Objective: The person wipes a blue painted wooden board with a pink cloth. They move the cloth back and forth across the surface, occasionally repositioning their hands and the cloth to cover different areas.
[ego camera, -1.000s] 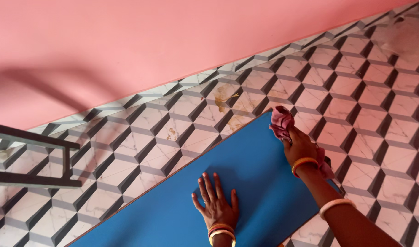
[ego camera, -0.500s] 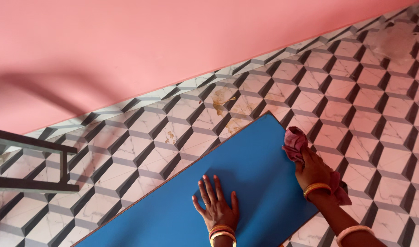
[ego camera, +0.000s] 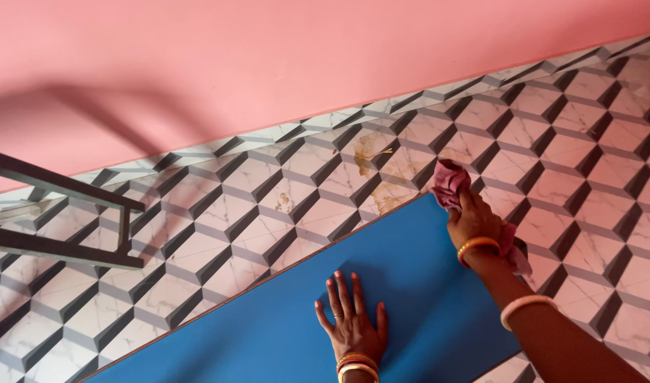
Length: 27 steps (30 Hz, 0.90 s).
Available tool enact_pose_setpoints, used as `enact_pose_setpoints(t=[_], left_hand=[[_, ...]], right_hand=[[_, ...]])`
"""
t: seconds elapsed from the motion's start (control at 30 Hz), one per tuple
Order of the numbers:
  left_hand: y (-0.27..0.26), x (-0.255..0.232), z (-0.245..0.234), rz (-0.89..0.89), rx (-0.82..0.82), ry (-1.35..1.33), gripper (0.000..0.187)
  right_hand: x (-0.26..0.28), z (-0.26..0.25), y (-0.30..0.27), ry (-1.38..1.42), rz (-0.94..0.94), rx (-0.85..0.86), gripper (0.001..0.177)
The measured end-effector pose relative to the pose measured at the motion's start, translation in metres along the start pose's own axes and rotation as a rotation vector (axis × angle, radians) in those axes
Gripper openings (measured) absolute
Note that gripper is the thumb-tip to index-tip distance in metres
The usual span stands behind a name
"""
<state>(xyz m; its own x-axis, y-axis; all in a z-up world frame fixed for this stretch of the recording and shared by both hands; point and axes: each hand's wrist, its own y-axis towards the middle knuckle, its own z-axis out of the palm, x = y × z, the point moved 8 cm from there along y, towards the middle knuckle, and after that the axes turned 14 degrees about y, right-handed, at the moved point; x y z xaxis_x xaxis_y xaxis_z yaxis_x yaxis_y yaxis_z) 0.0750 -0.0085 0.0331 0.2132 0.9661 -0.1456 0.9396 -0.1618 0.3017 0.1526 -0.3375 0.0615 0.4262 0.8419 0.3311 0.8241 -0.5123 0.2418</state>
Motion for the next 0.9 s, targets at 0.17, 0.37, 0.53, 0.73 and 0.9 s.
enact_pose_setpoints(t=[0.17,0.37,0.53,0.73,0.9], left_hand=[[0.001,-0.005,-0.001,0.001,0.004,-0.002,0.079],[0.002,-0.003,-0.002,-0.002,-0.012,-0.026,0.079],[0.001,-0.002,0.001,-0.001,0.007,0.004,0.080],[0.001,0.000,0.000,0.005,-0.022,0.021,0.078],[-0.001,0.001,0.003,0.002,-0.041,0.031,0.076]], right_hand=[[0.018,0.012,0.044,-0.017,0.038,0.073,0.057],[0.015,0.027,0.071,-0.050,-0.033,0.172,0.053],[0.013,0.021,0.052,-0.022,-0.082,0.116,0.058],[-0.001,-0.002,0.011,0.045,-0.086,0.027,0.061],[-0.027,-0.026,-0.043,0.056,-0.101,-0.047,0.055]])
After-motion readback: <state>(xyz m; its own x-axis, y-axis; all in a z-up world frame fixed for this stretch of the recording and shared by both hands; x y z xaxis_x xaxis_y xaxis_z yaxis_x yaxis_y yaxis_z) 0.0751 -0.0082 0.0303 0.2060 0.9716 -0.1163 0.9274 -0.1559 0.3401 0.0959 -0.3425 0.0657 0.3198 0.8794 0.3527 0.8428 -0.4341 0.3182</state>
